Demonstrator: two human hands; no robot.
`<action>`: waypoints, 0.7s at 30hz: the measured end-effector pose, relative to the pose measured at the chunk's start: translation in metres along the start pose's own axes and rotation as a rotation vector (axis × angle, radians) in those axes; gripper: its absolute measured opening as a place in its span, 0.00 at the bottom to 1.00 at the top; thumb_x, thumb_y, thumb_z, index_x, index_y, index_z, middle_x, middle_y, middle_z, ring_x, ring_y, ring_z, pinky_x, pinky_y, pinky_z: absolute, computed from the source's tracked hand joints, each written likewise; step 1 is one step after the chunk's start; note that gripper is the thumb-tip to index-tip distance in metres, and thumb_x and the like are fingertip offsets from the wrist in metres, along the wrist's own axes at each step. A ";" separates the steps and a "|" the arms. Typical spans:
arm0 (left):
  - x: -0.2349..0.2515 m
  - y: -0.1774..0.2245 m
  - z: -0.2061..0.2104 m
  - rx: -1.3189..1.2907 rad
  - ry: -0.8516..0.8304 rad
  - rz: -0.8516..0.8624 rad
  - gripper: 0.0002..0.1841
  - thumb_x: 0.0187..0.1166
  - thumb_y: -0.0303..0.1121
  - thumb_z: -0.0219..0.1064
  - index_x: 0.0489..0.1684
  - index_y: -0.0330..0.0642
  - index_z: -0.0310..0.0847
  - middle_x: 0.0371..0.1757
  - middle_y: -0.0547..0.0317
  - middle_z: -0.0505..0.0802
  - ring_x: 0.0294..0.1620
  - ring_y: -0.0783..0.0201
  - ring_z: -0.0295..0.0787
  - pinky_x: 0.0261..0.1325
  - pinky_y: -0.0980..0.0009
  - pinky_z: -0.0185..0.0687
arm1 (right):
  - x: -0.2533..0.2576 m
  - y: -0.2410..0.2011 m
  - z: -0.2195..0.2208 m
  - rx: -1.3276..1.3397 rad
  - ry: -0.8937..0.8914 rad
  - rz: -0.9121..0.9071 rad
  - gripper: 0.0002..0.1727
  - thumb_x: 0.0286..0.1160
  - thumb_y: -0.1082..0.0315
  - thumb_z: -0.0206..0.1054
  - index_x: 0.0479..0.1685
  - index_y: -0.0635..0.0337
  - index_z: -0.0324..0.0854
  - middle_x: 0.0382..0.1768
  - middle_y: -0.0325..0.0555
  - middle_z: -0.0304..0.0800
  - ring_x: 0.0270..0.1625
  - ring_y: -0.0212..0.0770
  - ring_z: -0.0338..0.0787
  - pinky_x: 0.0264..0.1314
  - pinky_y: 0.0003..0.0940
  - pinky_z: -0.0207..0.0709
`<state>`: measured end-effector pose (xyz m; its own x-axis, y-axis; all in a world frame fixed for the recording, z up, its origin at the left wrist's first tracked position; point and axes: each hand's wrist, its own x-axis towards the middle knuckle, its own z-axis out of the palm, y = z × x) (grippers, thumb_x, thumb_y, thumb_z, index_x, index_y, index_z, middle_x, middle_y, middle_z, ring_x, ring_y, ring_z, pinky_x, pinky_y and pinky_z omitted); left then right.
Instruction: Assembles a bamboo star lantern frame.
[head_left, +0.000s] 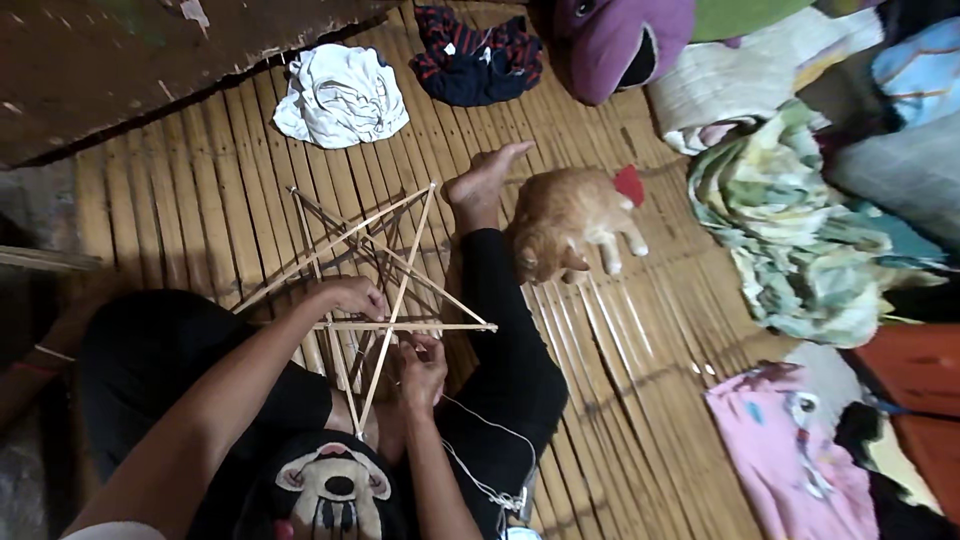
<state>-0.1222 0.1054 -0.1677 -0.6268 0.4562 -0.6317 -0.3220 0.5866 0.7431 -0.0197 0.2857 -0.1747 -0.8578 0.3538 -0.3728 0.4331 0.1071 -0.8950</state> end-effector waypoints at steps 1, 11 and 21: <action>-0.002 -0.001 -0.001 -0.018 0.001 0.004 0.08 0.83 0.29 0.69 0.49 0.33 0.89 0.43 0.51 0.92 0.43 0.64 0.86 0.57 0.62 0.81 | 0.002 -0.001 -0.002 -0.034 -0.028 0.017 0.19 0.67 0.82 0.74 0.59 0.71 0.81 0.57 0.60 0.86 0.49 0.45 0.87 0.50 0.38 0.82; -0.009 0.001 0.000 -0.067 0.034 0.043 0.07 0.83 0.27 0.68 0.48 0.31 0.87 0.42 0.54 0.91 0.39 0.69 0.85 0.53 0.69 0.82 | 0.002 -0.007 -0.015 -0.310 -0.308 -0.045 0.06 0.78 0.77 0.68 0.46 0.69 0.89 0.37 0.49 0.93 0.32 0.33 0.89 0.40 0.30 0.84; -0.009 0.008 0.003 -0.004 0.025 0.030 0.08 0.85 0.30 0.67 0.50 0.34 0.88 0.42 0.54 0.91 0.39 0.68 0.83 0.49 0.68 0.79 | -0.001 -0.022 -0.028 -0.503 -0.282 -0.224 0.06 0.74 0.72 0.73 0.42 0.62 0.94 0.42 0.51 0.95 0.49 0.47 0.91 0.61 0.50 0.78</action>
<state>-0.1167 0.1084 -0.1563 -0.6542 0.4565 -0.6030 -0.3055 0.5699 0.7628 -0.0210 0.3089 -0.1475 -0.9533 0.0207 -0.3013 0.2530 0.5996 -0.7593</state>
